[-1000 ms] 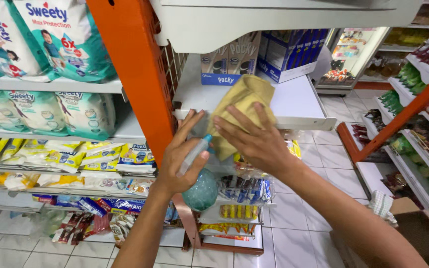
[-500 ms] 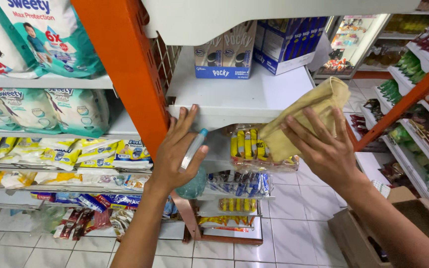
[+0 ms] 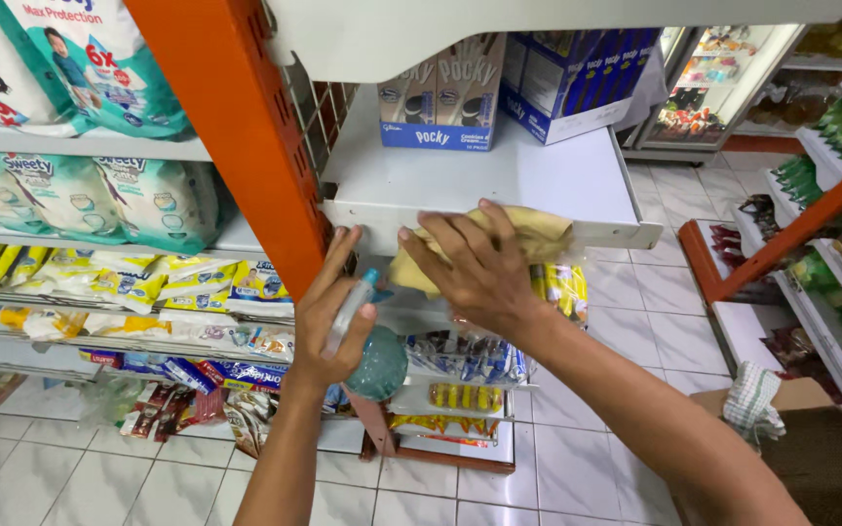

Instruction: The person cleans various store shelves and product containers by spraying them with a cleaning solution and wiping them with a cloth.

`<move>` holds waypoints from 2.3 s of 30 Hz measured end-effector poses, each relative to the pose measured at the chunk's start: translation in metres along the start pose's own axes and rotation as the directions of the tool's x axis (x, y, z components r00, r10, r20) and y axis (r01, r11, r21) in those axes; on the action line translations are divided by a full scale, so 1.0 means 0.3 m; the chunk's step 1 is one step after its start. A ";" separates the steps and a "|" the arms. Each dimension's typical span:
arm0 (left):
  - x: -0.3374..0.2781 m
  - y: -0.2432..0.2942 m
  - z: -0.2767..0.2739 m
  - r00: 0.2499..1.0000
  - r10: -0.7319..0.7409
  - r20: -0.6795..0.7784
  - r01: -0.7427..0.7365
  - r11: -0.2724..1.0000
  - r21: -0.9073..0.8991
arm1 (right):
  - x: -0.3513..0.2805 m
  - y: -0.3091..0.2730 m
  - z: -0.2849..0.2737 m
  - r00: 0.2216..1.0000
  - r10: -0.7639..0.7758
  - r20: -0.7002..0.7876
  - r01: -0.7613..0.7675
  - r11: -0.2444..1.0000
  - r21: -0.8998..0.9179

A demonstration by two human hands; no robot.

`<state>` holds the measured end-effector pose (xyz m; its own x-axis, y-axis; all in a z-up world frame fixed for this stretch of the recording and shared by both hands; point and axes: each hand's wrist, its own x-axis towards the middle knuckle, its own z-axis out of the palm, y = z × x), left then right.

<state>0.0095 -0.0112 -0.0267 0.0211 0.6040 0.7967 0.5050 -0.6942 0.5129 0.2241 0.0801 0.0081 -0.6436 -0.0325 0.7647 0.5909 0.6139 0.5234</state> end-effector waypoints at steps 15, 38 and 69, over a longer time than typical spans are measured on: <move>0.040 0.069 0.150 0.999 0.043 0.024 -0.047 0.980 0.195 | -0.243 0.231 -0.334 0.887 0.446 -0.121 -0.398 0.869 0.293; 0.395 0.263 -0.067 0.955 0.284 -0.088 -0.216 0.865 0.454 | 0.320 0.335 -0.179 0.953 0.054 -0.298 -0.068 0.997 -0.038; 0.360 0.230 -0.109 0.968 0.213 -0.134 -0.138 0.895 0.425 | 0.485 0.285 -0.161 0.966 -0.240 -0.097 0.192 0.915 -0.354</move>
<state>0.0184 -0.0066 0.1053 0.0122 0.3843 0.9231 0.8156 -0.5379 0.2132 0.2045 0.0897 0.1822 -0.7163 -0.2551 0.6495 0.5896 0.2765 0.7589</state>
